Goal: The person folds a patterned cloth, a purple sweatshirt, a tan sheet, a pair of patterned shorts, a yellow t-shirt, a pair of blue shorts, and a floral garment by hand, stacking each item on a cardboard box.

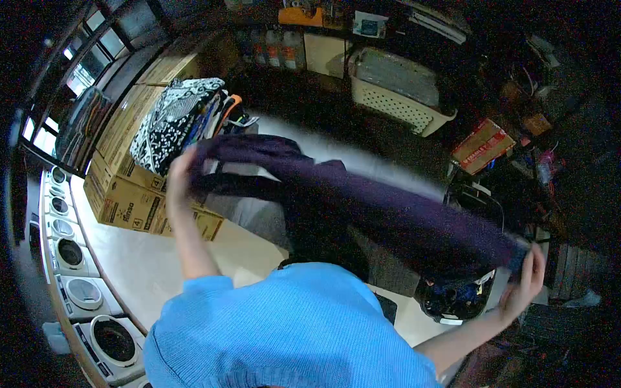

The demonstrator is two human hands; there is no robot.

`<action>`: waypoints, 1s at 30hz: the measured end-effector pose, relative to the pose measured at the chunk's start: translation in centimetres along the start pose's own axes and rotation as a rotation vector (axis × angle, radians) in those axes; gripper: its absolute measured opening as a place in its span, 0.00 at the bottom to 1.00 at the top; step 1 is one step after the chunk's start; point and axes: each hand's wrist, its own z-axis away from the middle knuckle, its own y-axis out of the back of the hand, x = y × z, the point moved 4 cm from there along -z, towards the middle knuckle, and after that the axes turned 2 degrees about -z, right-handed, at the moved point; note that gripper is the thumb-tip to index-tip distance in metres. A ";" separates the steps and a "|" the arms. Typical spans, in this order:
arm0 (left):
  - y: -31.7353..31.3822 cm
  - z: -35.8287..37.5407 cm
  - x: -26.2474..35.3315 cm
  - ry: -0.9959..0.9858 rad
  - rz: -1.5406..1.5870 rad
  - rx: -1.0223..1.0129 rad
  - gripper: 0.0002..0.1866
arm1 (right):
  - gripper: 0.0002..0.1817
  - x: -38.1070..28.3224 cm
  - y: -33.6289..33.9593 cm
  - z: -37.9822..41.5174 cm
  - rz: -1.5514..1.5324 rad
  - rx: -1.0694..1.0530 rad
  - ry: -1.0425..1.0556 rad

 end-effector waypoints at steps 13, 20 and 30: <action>3.3 -21.7 10.3 -0.407 0.731 0.166 0.30 | 0.19 3.4 -11.5 -3.6 -0.231 0.081 -0.192; -14.4 -20.2 3.2 0.138 -0.701 -0.516 0.43 | 0.38 24.0 -20.4 -2.0 0.471 -0.224 -0.322; -4.4 2.5 -21.2 0.168 -1.082 0.238 0.47 | 0.41 30.3 -13.7 13.5 1.099 -0.372 -0.310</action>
